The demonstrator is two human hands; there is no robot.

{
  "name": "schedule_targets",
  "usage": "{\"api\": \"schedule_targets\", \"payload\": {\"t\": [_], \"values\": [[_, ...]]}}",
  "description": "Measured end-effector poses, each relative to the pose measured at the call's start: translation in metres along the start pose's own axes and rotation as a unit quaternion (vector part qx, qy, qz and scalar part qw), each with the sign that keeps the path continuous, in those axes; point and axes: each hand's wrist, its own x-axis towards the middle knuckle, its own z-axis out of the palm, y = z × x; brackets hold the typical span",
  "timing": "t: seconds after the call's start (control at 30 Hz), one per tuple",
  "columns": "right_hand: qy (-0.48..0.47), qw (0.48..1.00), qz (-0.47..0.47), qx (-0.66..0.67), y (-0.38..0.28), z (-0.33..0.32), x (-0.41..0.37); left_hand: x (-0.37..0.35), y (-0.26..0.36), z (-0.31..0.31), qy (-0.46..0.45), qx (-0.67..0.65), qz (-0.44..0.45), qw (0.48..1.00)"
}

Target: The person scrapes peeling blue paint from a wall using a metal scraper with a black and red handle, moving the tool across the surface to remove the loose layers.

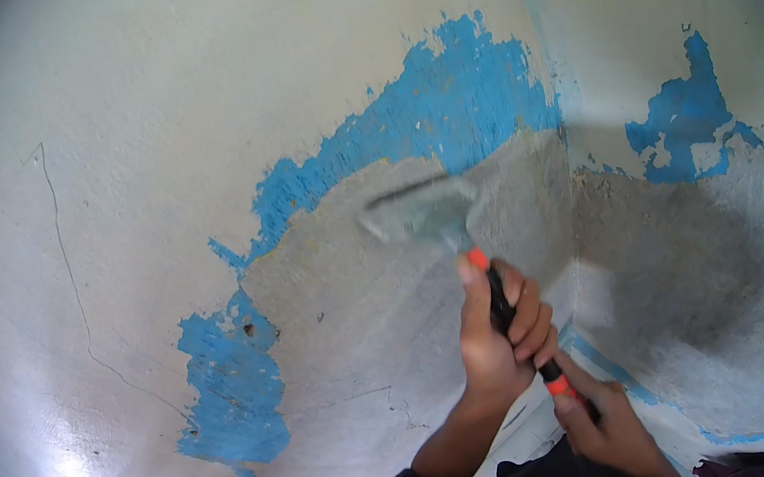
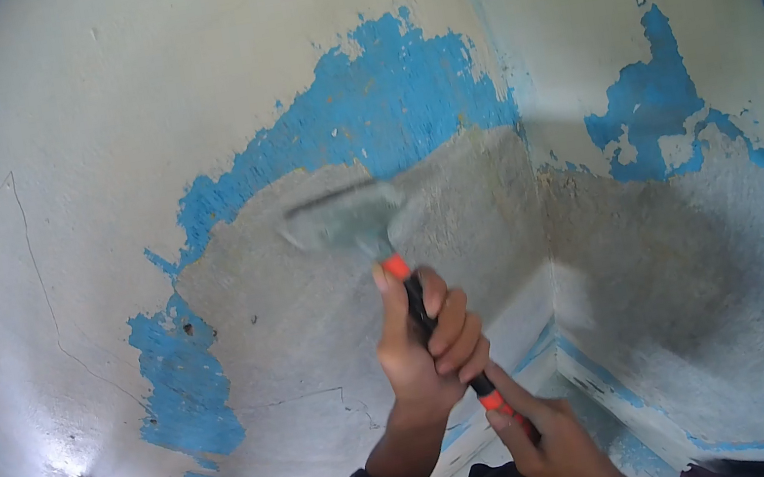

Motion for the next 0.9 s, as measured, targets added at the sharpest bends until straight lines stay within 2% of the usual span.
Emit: {"api": "schedule_targets", "payload": {"t": [0.13, 0.27, 0.47, 0.57, 0.67, 0.9], "values": [[0.013, 1.0, -0.002, 0.009, 0.004, -0.005, 0.003, 0.008, 0.006, 0.013, 0.003, 0.013, 0.004, 1.0], [-0.004, 1.0, -0.012, 0.006, 0.019, -0.001, -0.004, -0.009, -0.011, -0.011, 0.019, 0.007, -0.006, 1.0], [0.004, 1.0, -0.003, 0.002, 0.0, -0.007, 0.005, 0.01, 0.006, 0.017, 0.009, 0.019, 0.006, 1.0], [0.006, 1.0, -0.009, -0.005, 0.014, -0.006, -0.002, 0.002, -0.007, 0.003, 0.025, 0.005, -0.001, 1.0], [-0.01, 1.0, -0.005, 0.027, 0.024, 0.001, -0.004, -0.003, -0.015, -0.015, -0.001, 0.001, -0.001, 1.0], [0.021, 0.999, -0.025, -0.03, 0.003, -0.014, 0.009, 0.014, -0.001, 0.012, -0.015, -0.011, 0.019, 1.0]]}}
